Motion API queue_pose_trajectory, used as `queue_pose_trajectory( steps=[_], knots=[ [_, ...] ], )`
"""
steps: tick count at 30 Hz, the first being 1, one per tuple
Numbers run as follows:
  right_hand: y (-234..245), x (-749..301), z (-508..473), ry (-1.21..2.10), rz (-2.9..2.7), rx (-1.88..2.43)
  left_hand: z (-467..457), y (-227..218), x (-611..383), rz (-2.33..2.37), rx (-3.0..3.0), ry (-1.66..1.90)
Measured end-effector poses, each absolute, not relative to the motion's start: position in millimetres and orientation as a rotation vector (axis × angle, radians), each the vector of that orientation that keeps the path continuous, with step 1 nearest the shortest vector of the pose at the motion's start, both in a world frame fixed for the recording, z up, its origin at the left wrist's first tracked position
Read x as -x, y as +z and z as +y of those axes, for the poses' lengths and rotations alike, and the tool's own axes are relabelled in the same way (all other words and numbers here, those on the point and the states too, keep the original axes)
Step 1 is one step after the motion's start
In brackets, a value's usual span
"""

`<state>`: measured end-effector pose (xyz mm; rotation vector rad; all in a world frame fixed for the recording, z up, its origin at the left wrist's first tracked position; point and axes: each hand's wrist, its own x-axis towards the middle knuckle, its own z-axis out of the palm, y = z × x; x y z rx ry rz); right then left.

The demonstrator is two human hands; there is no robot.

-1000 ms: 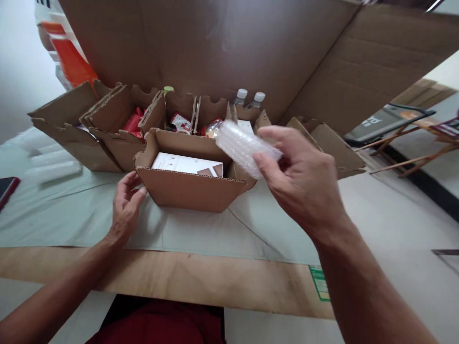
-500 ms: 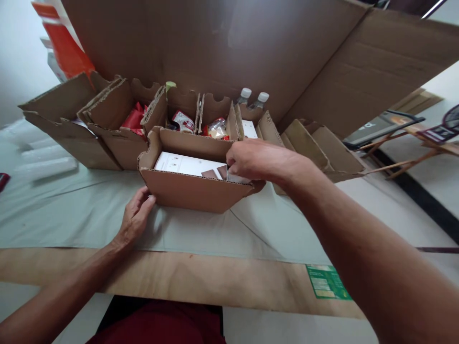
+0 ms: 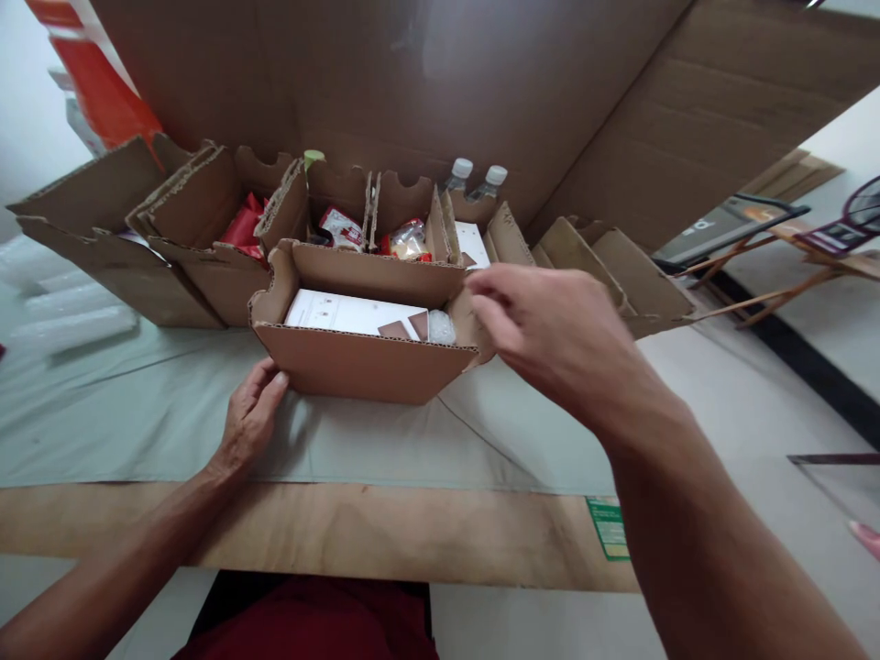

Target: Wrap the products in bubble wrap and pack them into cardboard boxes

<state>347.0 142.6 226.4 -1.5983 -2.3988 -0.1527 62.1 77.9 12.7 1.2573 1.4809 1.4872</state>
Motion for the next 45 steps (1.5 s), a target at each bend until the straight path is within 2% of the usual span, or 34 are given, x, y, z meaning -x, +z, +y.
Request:
queue_pose_trajectory(
  steps=[2,4,9,13,20,23,28,33,38,41,45],
  knots=[
    [212.0,-371.0,112.7,-0.160,-2.071,1.552,77.3,11.2,-62.2,1.465,-1.281,1.524],
    [184.7,-387.8,91.9,-0.008,-1.858,1.572,76.5,10.7,-62.0,1.451,-1.319,1.564],
    [103.4,-375.2,94.6,0.577,-1.851,1.480,77.3,20.6,-64.8,1.309,-1.377,1.623],
    [74.0,-350.4,106.1,0.756,-1.780,1.379,76.1,31.6,-74.2,1.188,-1.440,1.585],
    [72.3,-347.8,50.8,0.678,-1.683,1.419,12.4,27.7,-78.1,1.203,-1.390,1.520],
    [85.9,-330.8,39.5,0.697,-1.699,1.305,-9.3,45.4,-69.9,1.226,-1.341,1.605],
    [102.7,-329.8,49.4,0.715,-1.657,1.235,12.0,78.5,-82.8,1.178,-1.343,1.804],
    [91.0,-356.4,31.7,0.516,-1.479,1.335,11.6,57.9,-106.8,1.092,-1.409,1.642],
    [91.6,-312.6,27.3,0.713,-1.621,1.258,-4.6,64.6,-81.3,1.183,-1.235,1.872],
    [94.7,-303.9,39.1,0.701,-1.595,1.213,1.1,73.0,-78.1,1.201,-1.263,1.932],
    [79.9,-344.6,39.5,0.533,-1.507,1.290,11.6,50.4,-108.3,1.120,-1.322,1.758]
  ],
)
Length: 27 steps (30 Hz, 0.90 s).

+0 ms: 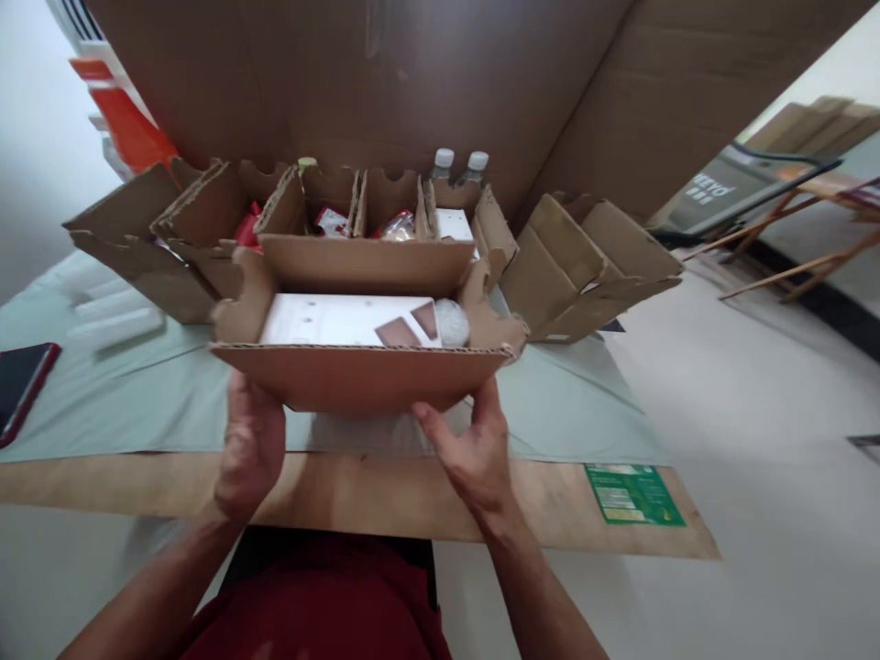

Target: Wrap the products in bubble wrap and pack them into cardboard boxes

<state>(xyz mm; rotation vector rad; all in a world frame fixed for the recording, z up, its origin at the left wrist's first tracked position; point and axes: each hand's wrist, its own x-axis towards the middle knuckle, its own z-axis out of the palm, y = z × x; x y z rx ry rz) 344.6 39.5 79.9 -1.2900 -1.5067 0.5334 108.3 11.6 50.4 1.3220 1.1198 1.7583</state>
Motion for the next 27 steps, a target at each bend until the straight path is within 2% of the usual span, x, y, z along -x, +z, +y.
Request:
queue_pose_trajectory(
  steps=[5,9,13,20,24,27],
  knots=[
    [36.5,-403.2,1.5,0.406,-1.399,1.434,4.8,19.1,-146.8,0.956,-1.375,1.448],
    [8.2,-439.4,-31.2,0.460,-1.326,1.400,-8.2,15.0,-142.0,1.268,-1.519,1.273],
    [8.5,-479.3,-22.4,0.673,-1.340,1.324,-7.4,24.2,-126.3,1.547,-1.674,1.237],
    [13.7,-518.0,24.6,0.920,-1.672,1.440,4.7,34.3,-149.6,1.514,-1.644,1.150],
    [-3.0,-541.0,-9.3,0.787,-1.584,1.533,19.4,27.8,-180.0,1.410,-1.623,1.113],
    [-12.1,-546.9,-42.1,0.555,-1.360,1.655,40.9,21.1,-209.1,1.196,-1.677,1.054]
  ],
)
